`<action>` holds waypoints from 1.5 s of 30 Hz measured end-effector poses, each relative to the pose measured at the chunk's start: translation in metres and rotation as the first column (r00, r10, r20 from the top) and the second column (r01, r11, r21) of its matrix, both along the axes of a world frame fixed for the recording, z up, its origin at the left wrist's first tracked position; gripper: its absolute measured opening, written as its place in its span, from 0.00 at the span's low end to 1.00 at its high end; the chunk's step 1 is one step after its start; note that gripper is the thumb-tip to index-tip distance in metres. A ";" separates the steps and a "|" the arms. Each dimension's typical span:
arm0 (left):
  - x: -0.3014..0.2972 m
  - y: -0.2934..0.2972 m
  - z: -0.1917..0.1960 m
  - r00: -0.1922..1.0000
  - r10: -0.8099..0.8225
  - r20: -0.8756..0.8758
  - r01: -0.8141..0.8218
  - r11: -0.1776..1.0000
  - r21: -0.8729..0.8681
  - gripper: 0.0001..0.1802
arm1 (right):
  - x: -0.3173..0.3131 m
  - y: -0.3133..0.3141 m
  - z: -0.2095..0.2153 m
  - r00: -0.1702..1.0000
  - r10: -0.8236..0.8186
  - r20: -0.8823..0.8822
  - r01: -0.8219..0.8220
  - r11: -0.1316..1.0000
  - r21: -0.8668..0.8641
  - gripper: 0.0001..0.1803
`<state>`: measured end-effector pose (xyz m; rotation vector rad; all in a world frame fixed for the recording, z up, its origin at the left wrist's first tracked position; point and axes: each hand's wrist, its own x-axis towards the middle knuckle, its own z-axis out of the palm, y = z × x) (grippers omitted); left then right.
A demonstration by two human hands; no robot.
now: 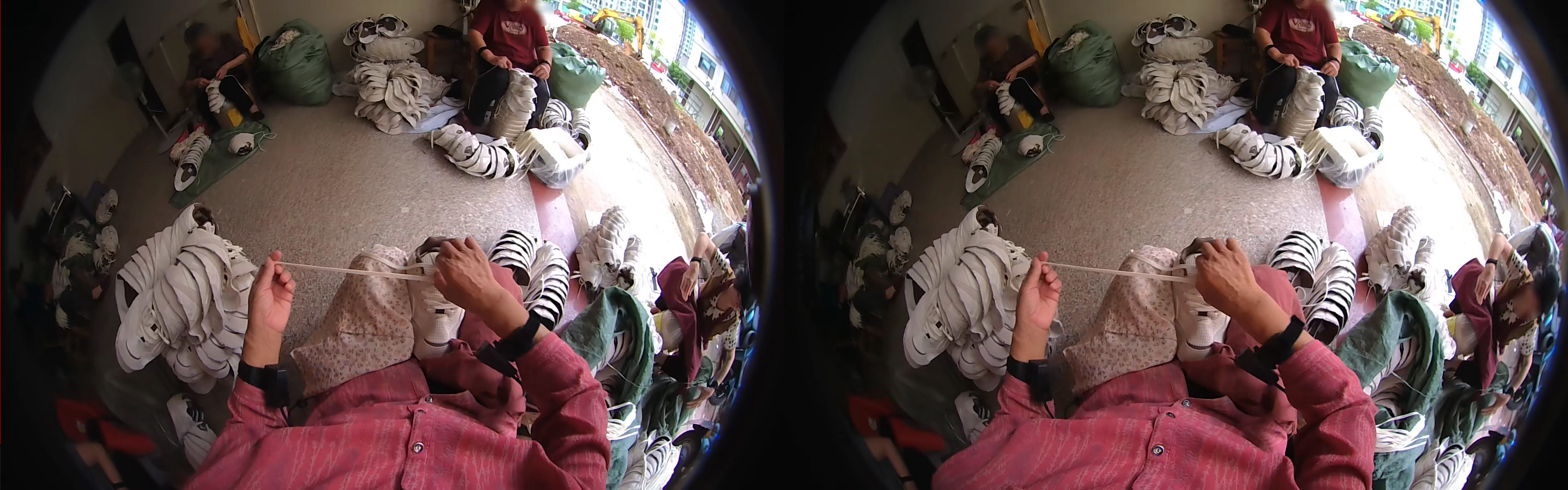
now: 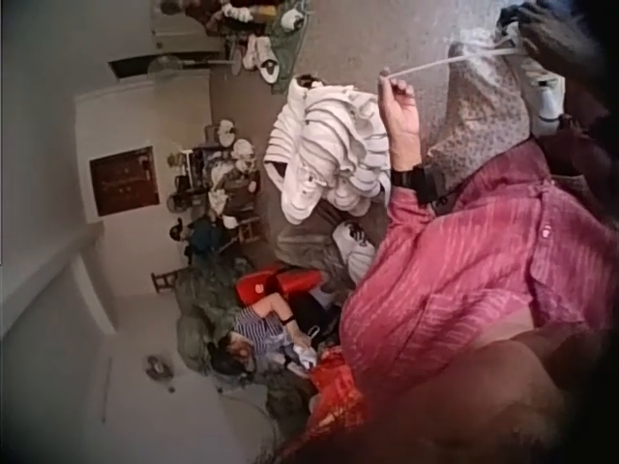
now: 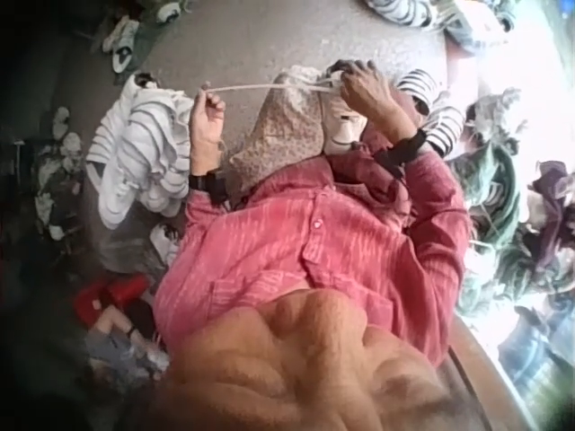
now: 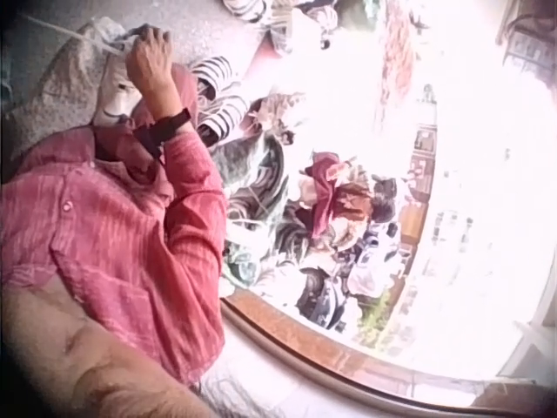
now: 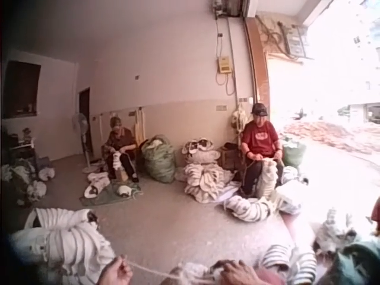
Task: The person is threading laces through the eyelets of shoe uppers.
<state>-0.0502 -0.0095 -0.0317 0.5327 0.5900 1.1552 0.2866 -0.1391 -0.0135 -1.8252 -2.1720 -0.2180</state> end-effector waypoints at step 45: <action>0.144 -0.045 -0.019 0.413 0.437 -0.799 0.748 0.338 0.571 0.09 | -0.029 -0.038 0.010 0.283 -0.461 -0.841 -0.175 0.837 -0.518 0.19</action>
